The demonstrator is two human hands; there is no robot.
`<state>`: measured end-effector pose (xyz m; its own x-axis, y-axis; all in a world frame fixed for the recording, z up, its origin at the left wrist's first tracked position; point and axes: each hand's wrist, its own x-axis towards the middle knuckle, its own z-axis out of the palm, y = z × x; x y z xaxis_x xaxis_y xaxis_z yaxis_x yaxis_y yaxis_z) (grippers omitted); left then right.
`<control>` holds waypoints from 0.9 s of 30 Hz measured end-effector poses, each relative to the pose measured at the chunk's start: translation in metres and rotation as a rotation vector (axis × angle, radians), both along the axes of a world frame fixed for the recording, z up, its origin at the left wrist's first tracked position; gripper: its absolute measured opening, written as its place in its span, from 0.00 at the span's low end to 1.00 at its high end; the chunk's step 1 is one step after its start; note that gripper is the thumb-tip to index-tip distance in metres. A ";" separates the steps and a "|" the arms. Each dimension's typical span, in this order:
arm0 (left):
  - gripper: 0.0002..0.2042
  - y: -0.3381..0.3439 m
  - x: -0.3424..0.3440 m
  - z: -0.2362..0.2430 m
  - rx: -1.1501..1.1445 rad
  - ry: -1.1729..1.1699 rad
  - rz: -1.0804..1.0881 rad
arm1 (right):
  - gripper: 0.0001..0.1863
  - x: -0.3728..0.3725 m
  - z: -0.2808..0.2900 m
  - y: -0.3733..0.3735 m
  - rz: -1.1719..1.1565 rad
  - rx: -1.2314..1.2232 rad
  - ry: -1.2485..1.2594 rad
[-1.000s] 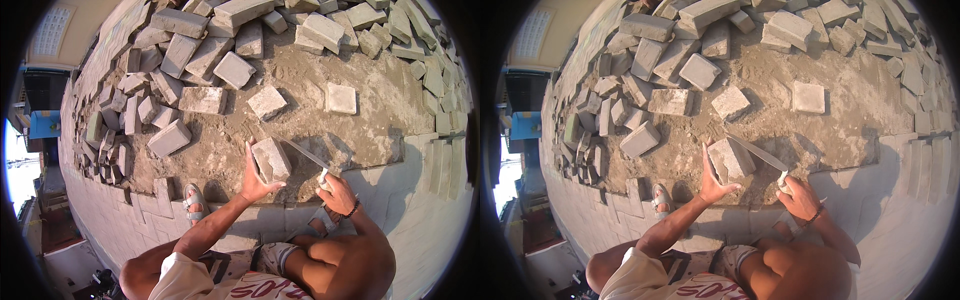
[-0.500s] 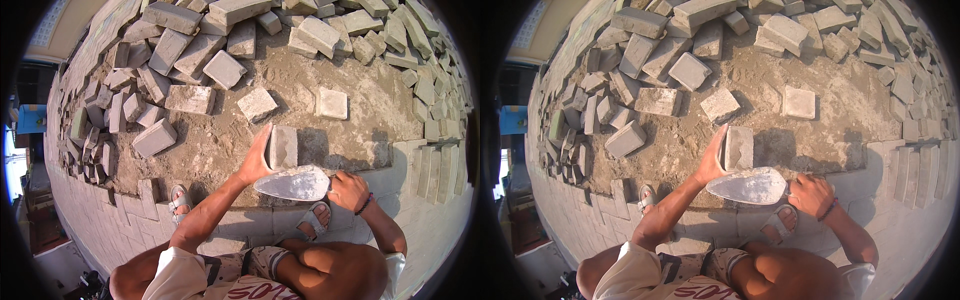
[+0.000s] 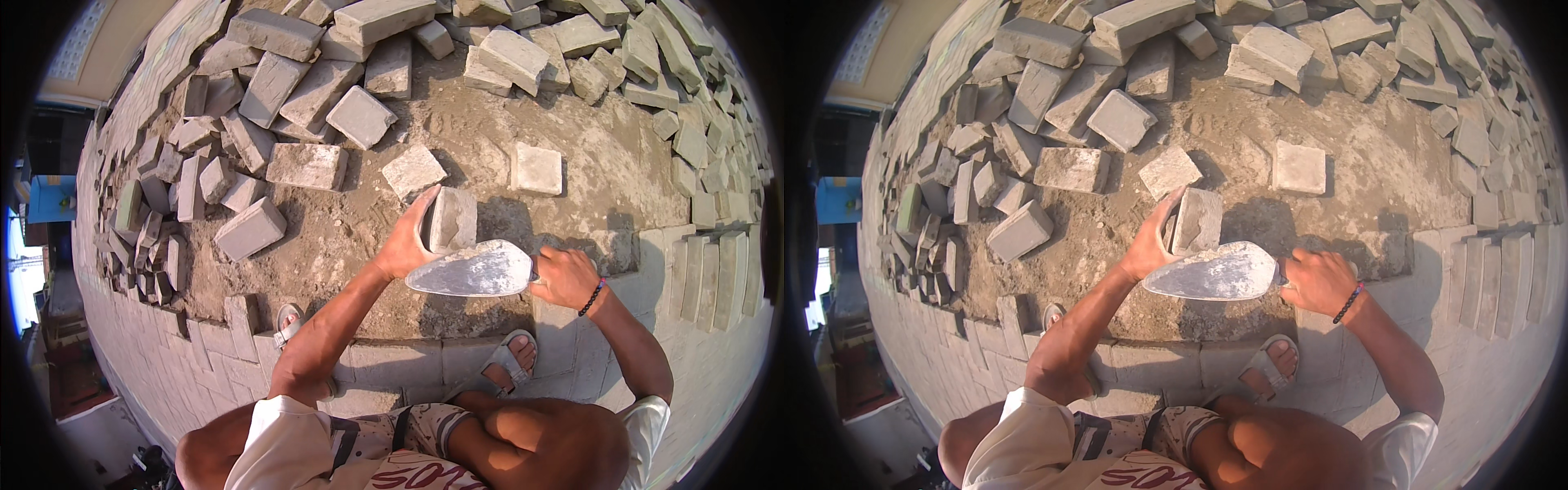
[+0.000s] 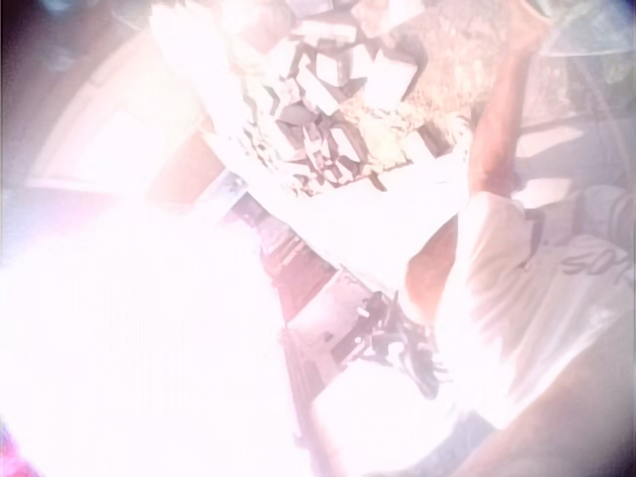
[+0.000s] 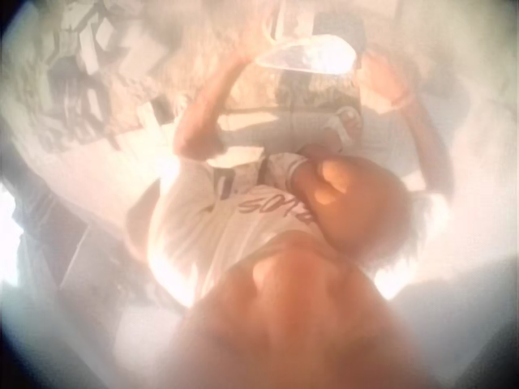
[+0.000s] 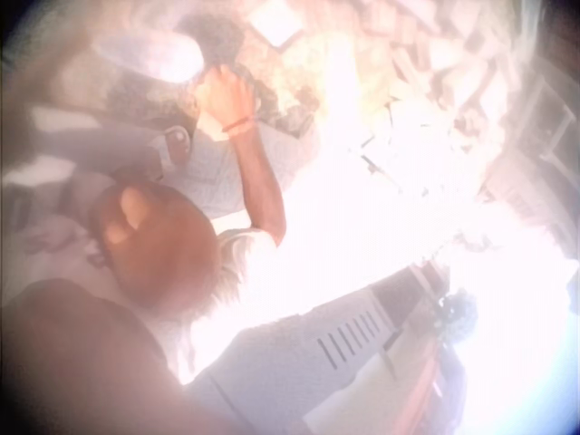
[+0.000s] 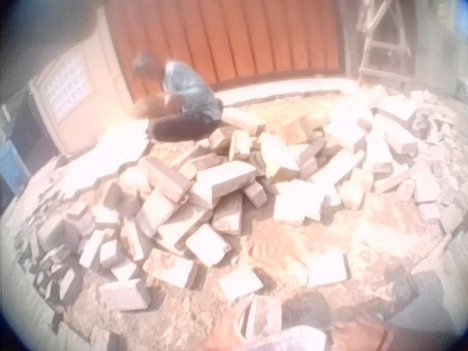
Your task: The person applies mortar to the underside of rectangular paving stones using a trowel and places them onto a prepared sand bed. The person repeats this process for multiple stones, arranging them in a pattern on the ground.
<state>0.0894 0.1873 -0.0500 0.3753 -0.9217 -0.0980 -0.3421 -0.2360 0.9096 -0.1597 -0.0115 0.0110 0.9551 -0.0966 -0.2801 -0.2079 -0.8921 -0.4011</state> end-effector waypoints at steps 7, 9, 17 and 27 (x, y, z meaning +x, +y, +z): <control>0.65 0.009 -0.006 0.014 0.101 0.045 -0.203 | 0.18 -0.024 -0.022 -0.049 -0.314 -0.050 0.055; 0.64 0.010 -0.010 0.016 0.105 0.021 -0.193 | 0.19 -0.040 -0.025 -0.034 -0.385 0.071 0.001; 0.65 0.005 -0.018 0.007 0.071 0.104 -0.163 | 0.18 -0.024 -0.025 0.018 -0.151 -0.019 0.002; 0.65 0.003 -0.009 0.012 0.137 0.166 -0.133 | 0.14 -0.021 -0.031 0.045 -0.219 0.077 -0.113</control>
<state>0.0801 0.1902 -0.0377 0.2202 -0.9355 -0.2761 -0.2266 -0.3244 0.9184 -0.1809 0.0339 -0.0198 0.9393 -0.2875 -0.1874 -0.3431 -0.7967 -0.4975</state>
